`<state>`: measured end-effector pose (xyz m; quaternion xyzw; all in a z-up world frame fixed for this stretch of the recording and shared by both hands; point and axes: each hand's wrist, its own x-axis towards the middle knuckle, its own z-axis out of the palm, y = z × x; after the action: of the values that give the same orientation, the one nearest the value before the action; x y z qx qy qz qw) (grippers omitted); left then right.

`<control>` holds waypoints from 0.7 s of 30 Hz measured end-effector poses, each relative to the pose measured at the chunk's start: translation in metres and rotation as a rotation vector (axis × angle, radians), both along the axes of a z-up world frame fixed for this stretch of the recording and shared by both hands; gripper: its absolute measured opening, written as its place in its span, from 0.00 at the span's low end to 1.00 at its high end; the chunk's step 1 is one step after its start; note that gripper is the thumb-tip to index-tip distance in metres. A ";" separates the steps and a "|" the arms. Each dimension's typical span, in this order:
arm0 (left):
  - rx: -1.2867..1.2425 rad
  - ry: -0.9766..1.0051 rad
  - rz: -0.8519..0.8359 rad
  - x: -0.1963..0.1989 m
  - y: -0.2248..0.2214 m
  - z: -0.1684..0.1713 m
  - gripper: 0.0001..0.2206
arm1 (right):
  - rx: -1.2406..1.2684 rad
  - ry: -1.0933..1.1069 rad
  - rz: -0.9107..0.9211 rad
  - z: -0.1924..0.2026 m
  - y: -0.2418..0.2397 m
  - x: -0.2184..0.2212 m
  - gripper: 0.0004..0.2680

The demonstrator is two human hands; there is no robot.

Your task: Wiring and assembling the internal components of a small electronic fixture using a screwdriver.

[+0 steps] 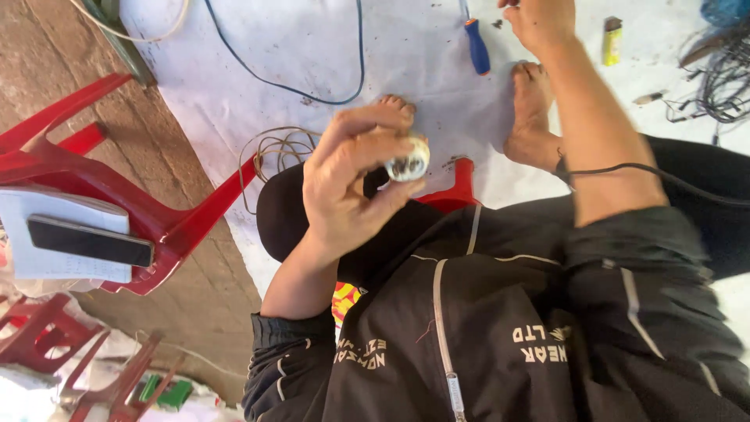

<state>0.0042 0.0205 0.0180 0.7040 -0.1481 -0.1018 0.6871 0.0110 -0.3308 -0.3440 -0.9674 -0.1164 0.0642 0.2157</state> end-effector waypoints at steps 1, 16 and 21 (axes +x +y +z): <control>0.021 -0.011 0.010 0.002 0.000 0.002 0.14 | 0.095 -0.008 -0.137 -0.023 0.002 -0.006 0.03; 0.064 0.168 -0.079 0.019 0.000 -0.006 0.15 | 0.223 -0.003 -0.445 -0.072 0.030 -0.042 0.14; 0.108 0.149 -0.062 0.025 -0.002 -0.012 0.16 | 0.284 0.045 -0.473 -0.078 0.028 -0.044 0.08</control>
<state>0.0292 0.0185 0.0060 0.7256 -0.1125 -0.1831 0.6536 -0.0328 -0.3031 -0.4223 -0.9260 0.1099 0.0167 0.3608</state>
